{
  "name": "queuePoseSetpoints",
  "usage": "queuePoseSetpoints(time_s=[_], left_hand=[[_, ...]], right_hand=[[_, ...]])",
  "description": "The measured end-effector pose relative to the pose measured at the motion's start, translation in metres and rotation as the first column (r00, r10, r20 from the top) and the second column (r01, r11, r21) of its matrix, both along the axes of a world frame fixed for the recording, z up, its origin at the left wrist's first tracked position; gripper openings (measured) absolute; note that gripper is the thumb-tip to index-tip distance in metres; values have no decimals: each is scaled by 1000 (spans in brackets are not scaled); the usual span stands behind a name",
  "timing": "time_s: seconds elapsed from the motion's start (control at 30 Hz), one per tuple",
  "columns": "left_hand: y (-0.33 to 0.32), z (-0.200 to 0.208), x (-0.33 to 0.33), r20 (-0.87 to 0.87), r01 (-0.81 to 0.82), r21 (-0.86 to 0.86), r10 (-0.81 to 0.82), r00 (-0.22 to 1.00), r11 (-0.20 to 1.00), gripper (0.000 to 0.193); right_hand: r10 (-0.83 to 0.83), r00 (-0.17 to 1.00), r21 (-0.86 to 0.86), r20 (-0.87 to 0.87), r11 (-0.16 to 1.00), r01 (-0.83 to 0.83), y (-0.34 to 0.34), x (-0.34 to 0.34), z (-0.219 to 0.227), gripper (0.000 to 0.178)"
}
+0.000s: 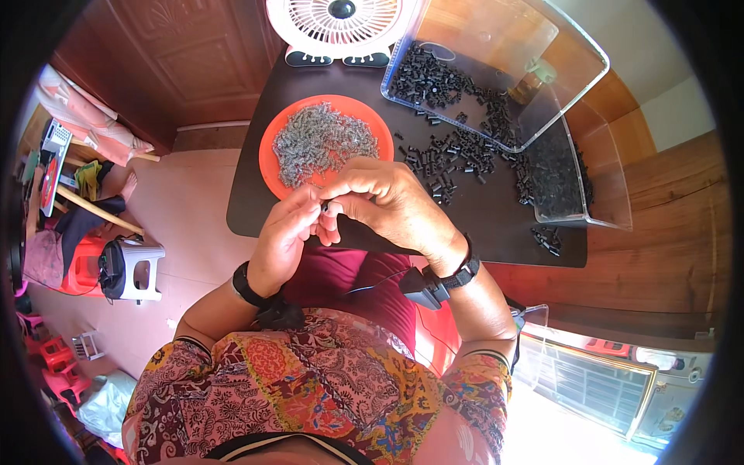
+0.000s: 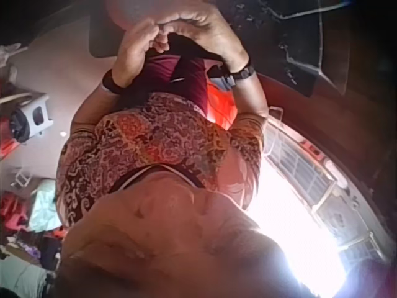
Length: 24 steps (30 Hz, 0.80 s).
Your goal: The person assembles small plastic components by hand, picking up plastic casings and metal pins from a tray and table and inserting the pins into the casings.
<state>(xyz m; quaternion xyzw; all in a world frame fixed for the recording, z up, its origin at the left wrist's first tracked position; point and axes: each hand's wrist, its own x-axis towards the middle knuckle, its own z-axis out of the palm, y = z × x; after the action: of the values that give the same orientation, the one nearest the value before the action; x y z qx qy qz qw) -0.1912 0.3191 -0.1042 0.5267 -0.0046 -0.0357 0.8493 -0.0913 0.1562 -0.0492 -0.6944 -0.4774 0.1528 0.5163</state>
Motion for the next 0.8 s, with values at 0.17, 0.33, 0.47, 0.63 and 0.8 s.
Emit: queuePoseSetpoints(time_s=[0.17,0.33,0.47,0.63,0.8], left_hand=[[5,-1,1,-13,29,-116,-31,999,993,23],[14,-6,3,12,14,-163,-12,1000,987,22],[12,-3,1,21,-85,-88,87,996,992,24],[4,-2,-3,181,-289,12,283,942,957,23],[9,-4,-1,224,-304,6,295,929,953,21]], right_hand=[[-29,966,41,-257,998,40,9,-8,-1,19],[-68,998,64,-3,996,68,14,-8,-3,18],[-205,955,-19,214,977,214,18,-15,-5,16],[-336,932,94,134,941,326,29,-29,-17,14],[-465,829,183,310,885,428,39,-40,-19,16]])
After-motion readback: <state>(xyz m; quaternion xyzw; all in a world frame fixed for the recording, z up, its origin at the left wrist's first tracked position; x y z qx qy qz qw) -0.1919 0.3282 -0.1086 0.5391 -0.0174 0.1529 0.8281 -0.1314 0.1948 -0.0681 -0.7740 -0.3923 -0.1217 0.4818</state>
